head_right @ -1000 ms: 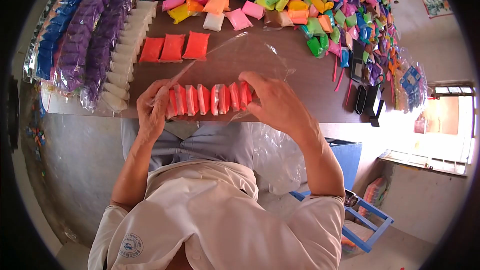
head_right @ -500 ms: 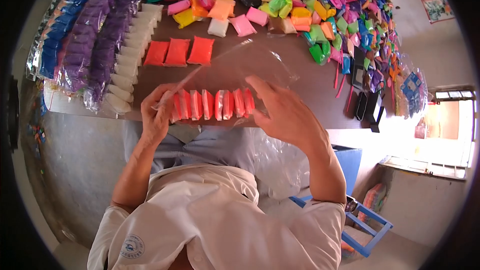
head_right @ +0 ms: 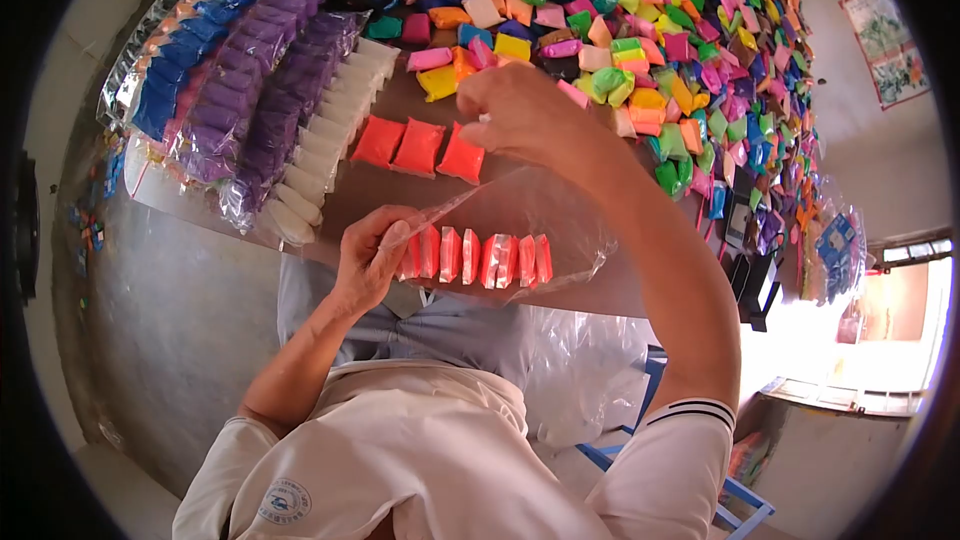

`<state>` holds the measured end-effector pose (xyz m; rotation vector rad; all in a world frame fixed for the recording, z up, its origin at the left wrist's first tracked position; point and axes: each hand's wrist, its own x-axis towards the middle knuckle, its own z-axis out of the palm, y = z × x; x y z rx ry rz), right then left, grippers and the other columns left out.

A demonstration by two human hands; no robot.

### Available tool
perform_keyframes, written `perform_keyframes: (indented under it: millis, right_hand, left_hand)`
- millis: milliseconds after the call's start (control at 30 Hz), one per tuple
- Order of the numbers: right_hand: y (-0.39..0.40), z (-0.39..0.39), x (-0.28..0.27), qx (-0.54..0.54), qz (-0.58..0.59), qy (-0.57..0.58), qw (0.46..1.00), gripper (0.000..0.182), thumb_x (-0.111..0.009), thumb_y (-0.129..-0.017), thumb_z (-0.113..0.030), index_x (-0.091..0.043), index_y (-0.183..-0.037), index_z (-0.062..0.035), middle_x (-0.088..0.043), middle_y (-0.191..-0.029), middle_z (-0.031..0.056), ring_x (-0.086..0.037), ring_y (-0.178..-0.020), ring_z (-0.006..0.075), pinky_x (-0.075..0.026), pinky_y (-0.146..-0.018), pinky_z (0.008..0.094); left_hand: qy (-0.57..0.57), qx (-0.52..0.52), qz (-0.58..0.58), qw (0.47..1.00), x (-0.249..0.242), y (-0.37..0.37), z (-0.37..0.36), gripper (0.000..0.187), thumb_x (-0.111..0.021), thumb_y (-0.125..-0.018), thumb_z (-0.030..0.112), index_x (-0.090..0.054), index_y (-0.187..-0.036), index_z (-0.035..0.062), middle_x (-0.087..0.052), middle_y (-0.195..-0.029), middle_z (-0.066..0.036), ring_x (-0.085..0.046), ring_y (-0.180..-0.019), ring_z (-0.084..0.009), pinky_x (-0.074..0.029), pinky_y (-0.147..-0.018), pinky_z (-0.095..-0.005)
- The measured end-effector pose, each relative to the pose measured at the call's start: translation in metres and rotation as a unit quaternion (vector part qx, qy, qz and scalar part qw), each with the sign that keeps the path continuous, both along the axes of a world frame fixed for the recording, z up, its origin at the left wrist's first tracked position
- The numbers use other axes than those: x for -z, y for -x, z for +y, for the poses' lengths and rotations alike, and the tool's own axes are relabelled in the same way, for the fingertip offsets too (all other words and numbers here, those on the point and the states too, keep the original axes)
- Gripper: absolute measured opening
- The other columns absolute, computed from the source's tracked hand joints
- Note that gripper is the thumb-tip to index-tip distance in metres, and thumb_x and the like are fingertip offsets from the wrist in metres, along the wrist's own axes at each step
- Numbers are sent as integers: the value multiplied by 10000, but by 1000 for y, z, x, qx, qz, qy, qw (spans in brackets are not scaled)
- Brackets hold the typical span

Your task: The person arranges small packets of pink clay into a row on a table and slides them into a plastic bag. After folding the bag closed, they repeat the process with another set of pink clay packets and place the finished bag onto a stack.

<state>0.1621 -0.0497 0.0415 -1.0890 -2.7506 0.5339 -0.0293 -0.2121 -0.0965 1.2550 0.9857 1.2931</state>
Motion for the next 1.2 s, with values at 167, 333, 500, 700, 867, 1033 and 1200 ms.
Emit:
perform_keyframes:
  millis: [167, 333, 500, 700, 867, 1033, 1200]
  right_hand:
    - [28, 8, 33, -28, -173, 50, 983, 420, -777, -676, -239, -602, -957, 19, -670, -934, 202, -655, -923, 370, -516, -805, 443]
    - [33, 10, 50, -34, -237, 17, 971, 543, -800, -603, -258, -557, -996, 26, -666, -952, 231, -650, -961, 395, -516, -818, 466]
    - [38, 4, 30, -19, -235, 44, 971, 580, -765, -663, -345, -545, -1067, 8, -658, -1014, 235, -644, -982, 398, -515, -830, 465]
    - [29, -4, 47, -31, -235, -11, 971, 563, -733, -697, -322, -529, -1106, 7, -654, -1008, 238, -647, -971, 405, -522, -830, 466]
    - [27, -4, 41, -54, -247, -1, 967, 544, -731, -688, -270, -527, -1104, 14, -636, -1000, 223, -651, -933, 410, -526, -819, 480]
    - [19, -2, 50, -53, -215, -22, 975, 517, -717, -692, -236, -527, -1096, 24, -622, -990, 217, -652, -911, 407, -530, -809, 477]
    - [19, -9, 55, -70, -214, -64, 972, 459, -702, -704, -240, -560, -1051, 25, -646, -953, 240, -651, -927, 402, -525, -809, 469]
  left_hand:
    - [40, 15, -13, 999, -1, 3, -1, 250, -519, -1038, 210, -640, -1030, -8, -600, -867, -38, -515, -710, -91, -452, -622, -254]
    - [-45, -11, 41, 998, 0, 3, 2, 187, -527, -1004, 139, -632, -1023, -14, -624, -886, -117, -583, -774, -214, -489, -722, -319]
    - [-23, 2, 27, 999, 0, 5, -1, 169, -530, -990, 121, -631, -1023, -11, -614, -878, -121, -584, -768, -237, -488, -721, -328]
    - [-40, 11, 44, 998, 2, 7, 0, 273, -522, -1036, 230, -627, -1054, -21, -632, -919, -86, -574, -800, -152, -482, -714, -293]
    - [-42, 8, 57, 997, -2, 8, 1, 239, -506, -1027, 178, -630, -1047, -26, -652, -957, -118, -602, -833, -184, -500, -751, -307]
    - [-63, -1, 58, 996, 1, 7, 1, 245, -508, -1027, 184, -632, -1049, -26, -653, -944, -121, -603, -816, -189, -502, -741, -312]
    - [-69, -3, 57, 996, 1, 7, 2, 256, -512, -1029, 197, -636, -1042, -27, -653, -939, -116, -599, -813, -186, -501, -739, -313]
